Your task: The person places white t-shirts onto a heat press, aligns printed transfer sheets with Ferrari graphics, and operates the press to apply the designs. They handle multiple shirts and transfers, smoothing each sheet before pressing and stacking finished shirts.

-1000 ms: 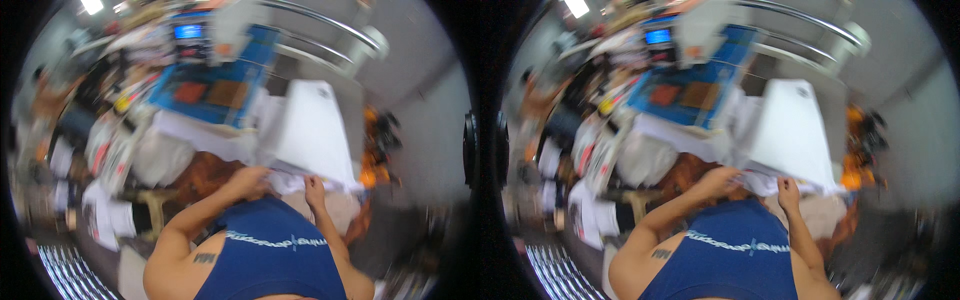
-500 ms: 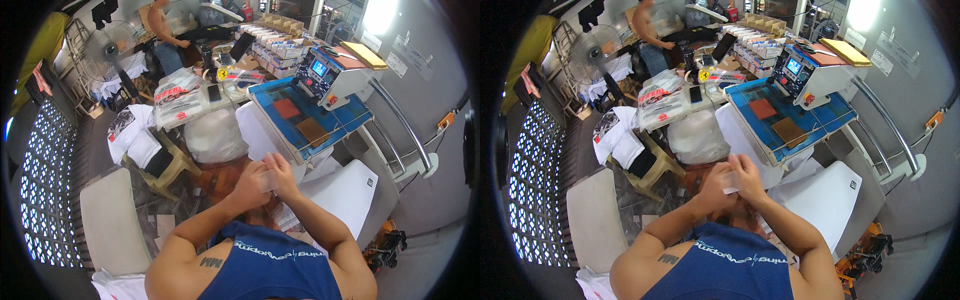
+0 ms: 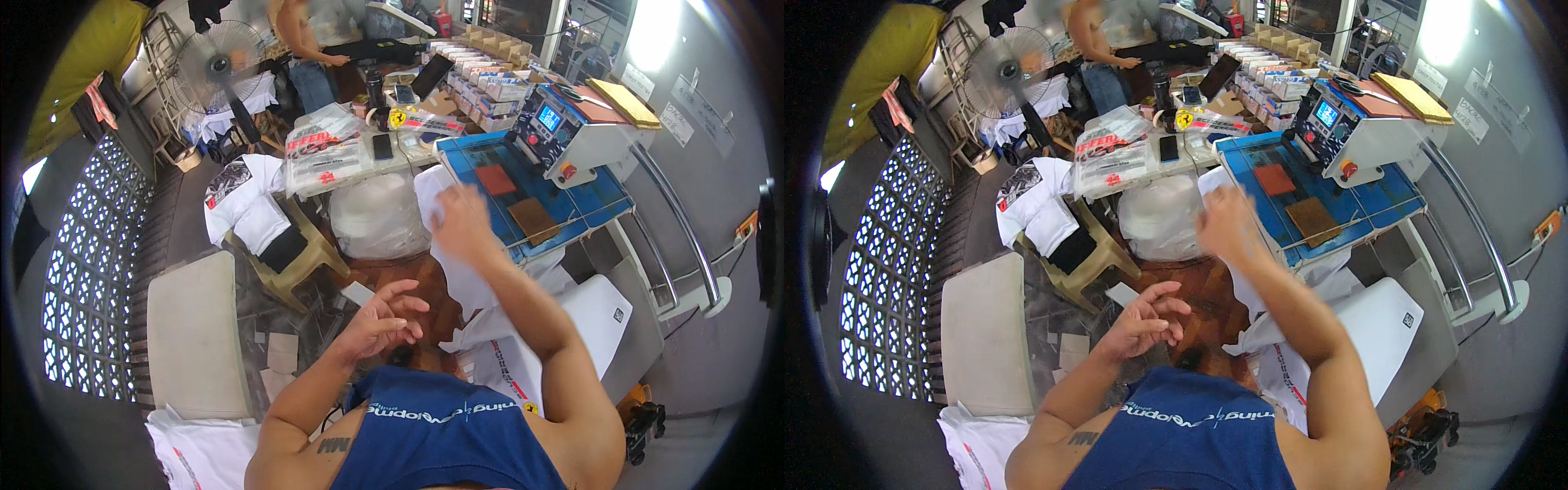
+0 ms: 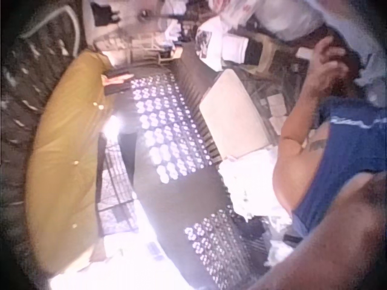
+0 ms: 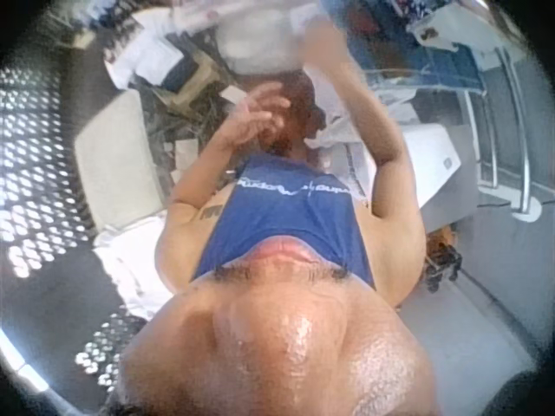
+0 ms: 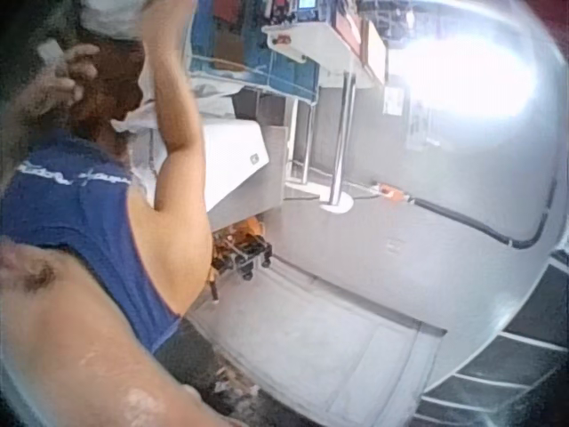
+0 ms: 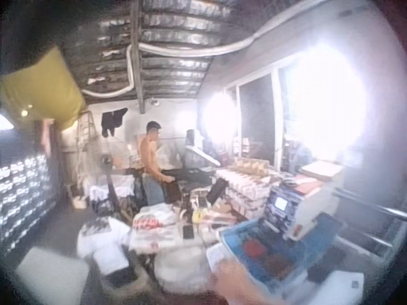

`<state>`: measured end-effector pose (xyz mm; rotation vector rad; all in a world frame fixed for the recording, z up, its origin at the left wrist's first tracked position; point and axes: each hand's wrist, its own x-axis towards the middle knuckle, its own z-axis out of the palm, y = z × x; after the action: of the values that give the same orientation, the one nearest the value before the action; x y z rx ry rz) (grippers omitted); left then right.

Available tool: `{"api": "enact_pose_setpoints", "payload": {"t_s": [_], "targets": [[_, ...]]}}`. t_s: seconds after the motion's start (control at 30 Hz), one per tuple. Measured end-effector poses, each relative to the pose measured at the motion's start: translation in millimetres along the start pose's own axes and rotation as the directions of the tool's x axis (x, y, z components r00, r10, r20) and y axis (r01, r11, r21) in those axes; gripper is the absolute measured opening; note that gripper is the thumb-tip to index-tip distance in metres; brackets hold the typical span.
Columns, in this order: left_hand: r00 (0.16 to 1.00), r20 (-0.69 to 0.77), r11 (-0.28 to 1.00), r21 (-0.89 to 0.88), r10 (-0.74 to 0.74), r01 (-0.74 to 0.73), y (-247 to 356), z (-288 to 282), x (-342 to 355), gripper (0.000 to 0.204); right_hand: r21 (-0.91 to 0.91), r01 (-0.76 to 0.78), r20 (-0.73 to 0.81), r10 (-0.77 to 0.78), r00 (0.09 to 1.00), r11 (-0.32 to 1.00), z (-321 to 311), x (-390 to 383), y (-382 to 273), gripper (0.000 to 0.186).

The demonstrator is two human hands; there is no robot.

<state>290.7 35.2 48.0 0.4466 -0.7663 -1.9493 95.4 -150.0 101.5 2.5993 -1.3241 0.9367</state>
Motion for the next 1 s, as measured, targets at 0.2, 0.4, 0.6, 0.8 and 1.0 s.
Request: {"api": "enact_pose_setpoints", "payload": {"t_s": [0.2,0.4,0.6,0.8,1.0], "targets": [[0.947,-0.263,0.776,0.63,0.184,0.025,4,-38,9,0.02,-0.431,-0.142,-0.052,0.132,0.99,0.891,-28,40,132,0.027],[0.937,-0.316,0.46,0.816,-0.151,0.349,-23,-72,-3,0.021,-0.403,-0.235,0.11,0.302,0.947,0.884,-30,48,154,0.043],[0.939,-0.211,0.084,0.967,-0.271,0.242,-52,-62,-23,0.034,-0.463,-0.254,0.169,0.366,0.915,0.849,-31,45,147,0.039],[0.883,-0.236,-0.017,0.968,-0.405,0.251,-85,-95,-49,0.039,-0.466,-0.292,0.13,0.391,0.911,0.835,-37,22,142,0.032],[0.719,-0.308,-0.38,0.923,-0.622,0.067,-113,-266,-15,0.035,-0.412,-0.334,0.028,0.379,0.925,0.848,-71,-35,123,0.028]]}}
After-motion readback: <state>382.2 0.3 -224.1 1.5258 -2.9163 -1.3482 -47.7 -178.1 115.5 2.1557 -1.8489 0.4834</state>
